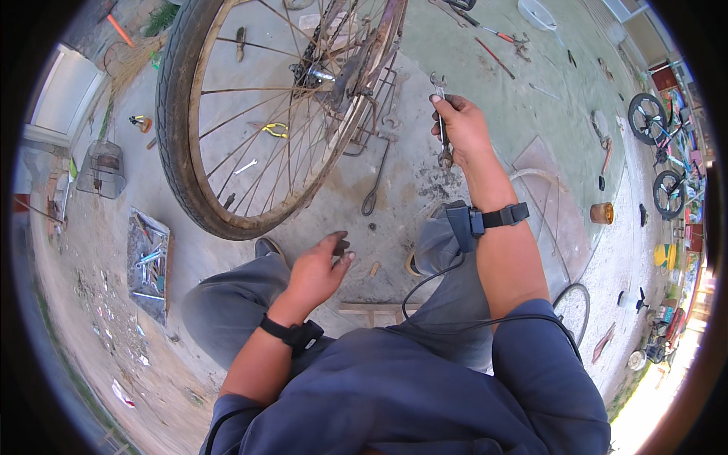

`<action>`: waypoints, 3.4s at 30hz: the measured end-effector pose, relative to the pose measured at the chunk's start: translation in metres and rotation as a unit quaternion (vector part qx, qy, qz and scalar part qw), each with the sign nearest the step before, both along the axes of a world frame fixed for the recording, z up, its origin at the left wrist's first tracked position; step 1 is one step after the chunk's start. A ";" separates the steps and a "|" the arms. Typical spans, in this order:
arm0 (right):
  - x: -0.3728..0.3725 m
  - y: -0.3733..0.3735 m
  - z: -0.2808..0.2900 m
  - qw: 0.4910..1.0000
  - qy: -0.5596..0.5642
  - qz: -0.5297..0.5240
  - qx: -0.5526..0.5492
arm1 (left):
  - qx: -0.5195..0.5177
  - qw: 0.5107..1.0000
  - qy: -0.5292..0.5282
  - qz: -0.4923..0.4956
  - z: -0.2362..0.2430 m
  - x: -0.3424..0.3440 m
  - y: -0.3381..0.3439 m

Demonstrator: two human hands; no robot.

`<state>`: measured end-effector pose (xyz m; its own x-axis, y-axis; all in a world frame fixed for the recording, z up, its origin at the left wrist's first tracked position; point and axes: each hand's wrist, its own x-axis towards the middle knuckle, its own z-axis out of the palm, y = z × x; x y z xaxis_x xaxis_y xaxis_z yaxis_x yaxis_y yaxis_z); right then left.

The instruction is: The person uses a wrench to tighten the rear axle nuts on a bicycle wheel. They then move a small stool and sit down to inspect a bicycle brake caliper assembly.

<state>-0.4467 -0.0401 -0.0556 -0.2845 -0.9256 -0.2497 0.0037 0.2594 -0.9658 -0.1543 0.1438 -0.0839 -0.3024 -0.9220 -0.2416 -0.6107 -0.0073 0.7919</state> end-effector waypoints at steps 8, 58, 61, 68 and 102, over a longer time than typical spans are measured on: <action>-0.031 0.019 0.017 0.999 -0.040 -0.019 -0.023 | -0.572 0.810 -0.095 0.088 0.172 0.040 -0.067; -0.054 0.030 0.014 0.995 -0.079 -0.028 -0.053 | 0.046 0.989 -0.138 -0.012 -0.022 0.016 0.070; -0.055 0.030 0.014 0.995 -0.083 -0.025 -0.057 | 0.043 0.988 -0.147 -0.022 -0.022 0.016 0.070; -0.056 0.031 0.014 0.996 -0.074 -0.025 -0.053 | 0.028 0.987 -0.157 -0.034 -0.022 0.015 0.071; -0.056 0.026 0.005 0.997 -0.063 -0.006 -0.044 | 0.050 0.985 -0.161 -0.033 -0.020 0.022 0.068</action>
<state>-0.5031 -0.0144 -0.0507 -0.2664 -0.9426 -0.2016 0.1293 0.1723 -0.9765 -0.1327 0.2122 -0.1037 -0.2527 -0.8701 -0.4232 -0.8321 -0.0277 0.5539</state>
